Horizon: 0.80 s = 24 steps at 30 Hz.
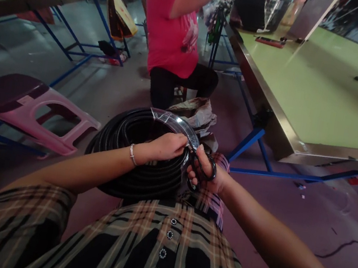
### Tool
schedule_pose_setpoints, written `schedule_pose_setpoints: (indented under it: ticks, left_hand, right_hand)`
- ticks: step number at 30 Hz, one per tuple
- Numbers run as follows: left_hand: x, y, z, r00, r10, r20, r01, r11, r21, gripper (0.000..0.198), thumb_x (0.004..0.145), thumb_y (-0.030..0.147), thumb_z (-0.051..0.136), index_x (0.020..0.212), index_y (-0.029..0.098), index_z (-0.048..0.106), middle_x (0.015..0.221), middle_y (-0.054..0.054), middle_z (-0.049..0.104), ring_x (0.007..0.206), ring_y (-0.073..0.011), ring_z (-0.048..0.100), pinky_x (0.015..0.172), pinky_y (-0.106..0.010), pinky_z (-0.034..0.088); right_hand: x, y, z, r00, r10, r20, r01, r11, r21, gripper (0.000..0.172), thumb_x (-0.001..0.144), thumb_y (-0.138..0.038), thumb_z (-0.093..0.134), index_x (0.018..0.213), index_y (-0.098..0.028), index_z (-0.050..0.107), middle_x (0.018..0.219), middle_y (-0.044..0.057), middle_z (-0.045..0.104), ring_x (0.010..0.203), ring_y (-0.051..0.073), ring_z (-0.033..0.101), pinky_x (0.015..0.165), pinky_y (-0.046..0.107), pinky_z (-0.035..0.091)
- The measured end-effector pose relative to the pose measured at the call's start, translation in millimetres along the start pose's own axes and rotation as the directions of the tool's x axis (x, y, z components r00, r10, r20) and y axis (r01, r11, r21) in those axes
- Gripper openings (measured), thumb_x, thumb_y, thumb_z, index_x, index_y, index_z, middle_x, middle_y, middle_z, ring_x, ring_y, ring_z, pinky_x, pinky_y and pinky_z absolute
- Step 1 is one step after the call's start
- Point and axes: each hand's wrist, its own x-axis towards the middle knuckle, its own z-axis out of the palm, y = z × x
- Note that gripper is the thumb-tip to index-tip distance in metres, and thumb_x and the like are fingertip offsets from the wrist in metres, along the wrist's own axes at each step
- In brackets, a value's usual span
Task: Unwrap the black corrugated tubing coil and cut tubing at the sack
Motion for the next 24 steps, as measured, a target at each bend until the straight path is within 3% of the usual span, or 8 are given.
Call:
schedule_pose_setpoints:
  ticks: [8, 14, 20, 24]
  left_hand:
    - [-5, -9, -2.7, 0.997, -0.057, -0.047, 0.052, 0.994, -0.091, 0.006, 0.088, 0.016, 0.054, 0.084, 0.019, 0.057, 0.086, -0.006, 0.065, 0.079, -0.0200, 0.059, 0.081, -0.034, 0.051]
    - [-7, -6, -4.6, 0.988, -0.139, -0.068, 0.126, 0.978, -0.168, 0.007, 0.084, 0.016, 0.057, 0.079, 0.021, 0.054, 0.080, -0.004, 0.063, 0.072, -0.0184, 0.055, 0.072, -0.033, 0.047]
    - [-1, -6, -1.9, 0.981, -0.193, -0.030, 0.185, 0.969, -0.166, 0.027, 0.090, 0.042, 0.071, 0.098, 0.019, 0.057, 0.087, -0.005, 0.067, 0.077, -0.0213, 0.062, 0.074, -0.033, 0.049]
    - [5, -12, 6.0, 0.987, -0.158, -0.024, 0.157, 0.987, -0.044, 0.011, 0.100, 0.027, 0.054, 0.097, 0.018, 0.060, 0.096, -0.010, 0.070, 0.087, -0.0231, 0.067, 0.084, -0.035, 0.052]
  right_hand:
    - [5, 12, -1, 0.994, -0.072, -0.079, 0.074, 0.997, 0.027, 0.081, 0.077, -0.102, 0.041, 0.072, -0.022, 0.053, 0.049, -0.004, 0.040, 0.039, 0.009, 0.032, 0.034, 0.022, 0.027]
    - [-3, 9, -7, 0.997, -0.051, 0.057, 0.050, 0.999, 0.016, 0.090, 0.069, -0.108, 0.036, 0.075, -0.020, 0.057, 0.053, -0.003, 0.042, 0.042, 0.009, 0.035, 0.037, 0.023, 0.028]
    - [-2, 5, -19, 0.991, -0.003, 0.135, 0.005, 1.000, -0.014, 0.099, 0.063, -0.112, 0.027, 0.080, -0.019, 0.058, 0.058, -0.002, 0.046, 0.046, 0.011, 0.041, 0.039, 0.023, 0.028]
    - [0, 3, -25, 0.987, 0.026, 0.160, -0.022, 0.999, -0.028, 0.097, 0.067, -0.110, 0.027, 0.084, -0.020, 0.058, 0.061, 0.000, 0.050, 0.049, 0.013, 0.045, 0.040, 0.023, 0.029]
